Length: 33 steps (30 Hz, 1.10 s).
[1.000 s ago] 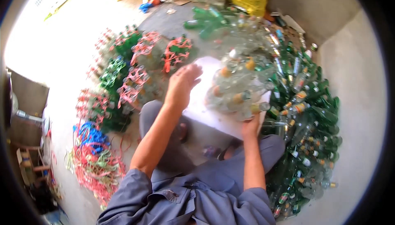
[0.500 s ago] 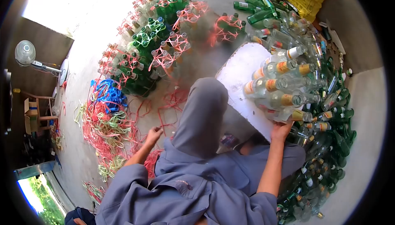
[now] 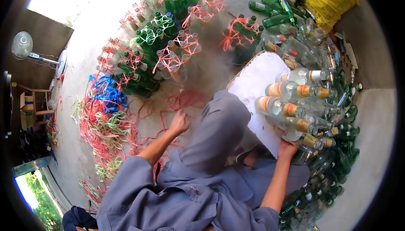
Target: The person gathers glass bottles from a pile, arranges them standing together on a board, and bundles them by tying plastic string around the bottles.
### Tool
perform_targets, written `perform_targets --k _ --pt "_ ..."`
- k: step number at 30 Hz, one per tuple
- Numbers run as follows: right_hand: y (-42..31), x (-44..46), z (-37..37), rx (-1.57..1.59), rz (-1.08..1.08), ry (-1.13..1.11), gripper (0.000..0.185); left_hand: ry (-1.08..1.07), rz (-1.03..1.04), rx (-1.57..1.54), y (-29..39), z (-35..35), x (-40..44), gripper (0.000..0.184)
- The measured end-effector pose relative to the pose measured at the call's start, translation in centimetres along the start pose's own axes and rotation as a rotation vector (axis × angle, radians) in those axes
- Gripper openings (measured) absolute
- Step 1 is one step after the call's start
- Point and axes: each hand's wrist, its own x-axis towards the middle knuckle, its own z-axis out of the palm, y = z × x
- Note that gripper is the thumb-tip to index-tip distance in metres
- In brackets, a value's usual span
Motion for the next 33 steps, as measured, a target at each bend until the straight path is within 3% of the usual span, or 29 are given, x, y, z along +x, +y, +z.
perform_targets --k 3,6,15,18,21,27,33 --pt "0.1 0.1 -0.4 -0.044 -0.011 0.004 0.055 -0.002 -0.086 0.085 -0.5 1.0 3.1 0.057" --pt "0.1 0.0 -0.3 -0.058 -0.007 0.047 0.055 -0.179 -0.225 0.117 -0.4 0.8 5.0 0.064" --pt "0.3 0.7 -1.5 -0.081 0.016 0.052 0.054 -0.372 -0.326 0.071 -1.1 2.1 7.6 0.070" --pt "0.5 0.7 -1.6 -0.080 -0.003 0.066 0.053 -0.240 -0.249 0.072 -4.3 5.6 7.4 0.067" --pt "0.5 0.7 -1.2 -0.056 0.007 0.075 0.051 -0.094 -0.281 -0.142 -0.9 1.9 5.7 0.061" --pt "1.3 2.5 -3.5 -0.019 0.042 0.036 0.047 -0.079 -0.212 -0.771 2.1 -6.5 2.6 0.047" --pt "1.2 1.4 -1.7 -0.003 0.037 0.048 0.044 -0.040 0.005 -0.956 6.5 -15.4 -1.3 0.040"
